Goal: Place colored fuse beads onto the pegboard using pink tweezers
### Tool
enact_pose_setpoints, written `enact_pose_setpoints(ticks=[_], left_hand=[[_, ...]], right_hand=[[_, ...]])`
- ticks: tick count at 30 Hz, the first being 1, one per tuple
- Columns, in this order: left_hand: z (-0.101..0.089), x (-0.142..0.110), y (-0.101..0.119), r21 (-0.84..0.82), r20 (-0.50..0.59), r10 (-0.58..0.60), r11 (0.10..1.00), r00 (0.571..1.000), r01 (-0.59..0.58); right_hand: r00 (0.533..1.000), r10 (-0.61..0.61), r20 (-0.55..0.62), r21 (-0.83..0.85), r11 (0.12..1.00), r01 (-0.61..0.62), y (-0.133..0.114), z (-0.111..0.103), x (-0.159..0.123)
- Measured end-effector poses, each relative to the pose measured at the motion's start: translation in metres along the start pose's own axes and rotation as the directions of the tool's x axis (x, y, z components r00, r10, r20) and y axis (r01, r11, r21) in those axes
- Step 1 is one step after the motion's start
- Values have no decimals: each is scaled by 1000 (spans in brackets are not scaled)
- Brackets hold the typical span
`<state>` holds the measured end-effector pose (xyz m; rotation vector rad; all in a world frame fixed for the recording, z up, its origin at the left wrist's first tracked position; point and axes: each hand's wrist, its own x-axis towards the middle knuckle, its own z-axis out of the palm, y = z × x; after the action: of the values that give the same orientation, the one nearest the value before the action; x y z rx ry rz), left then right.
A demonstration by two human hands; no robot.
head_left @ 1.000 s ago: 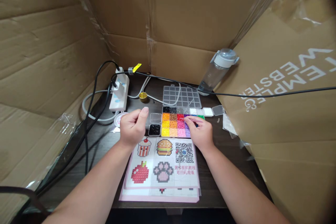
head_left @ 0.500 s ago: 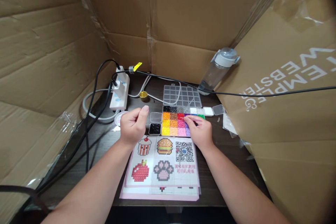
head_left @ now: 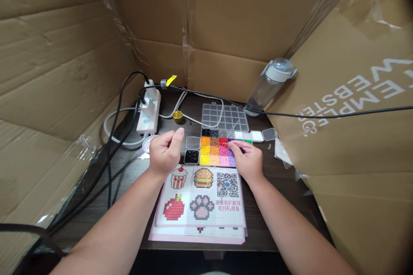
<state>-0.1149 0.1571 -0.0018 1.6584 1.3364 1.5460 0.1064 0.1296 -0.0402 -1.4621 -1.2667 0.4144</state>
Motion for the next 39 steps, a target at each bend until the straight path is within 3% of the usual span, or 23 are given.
enact_pose_setpoints(ticks=[39], left_hand=[[1, 1, -1, -1, 3, 14, 1000, 1000, -14]], right_hand=[[995, 94, -14, 46, 995, -94, -3, -2, 2]])
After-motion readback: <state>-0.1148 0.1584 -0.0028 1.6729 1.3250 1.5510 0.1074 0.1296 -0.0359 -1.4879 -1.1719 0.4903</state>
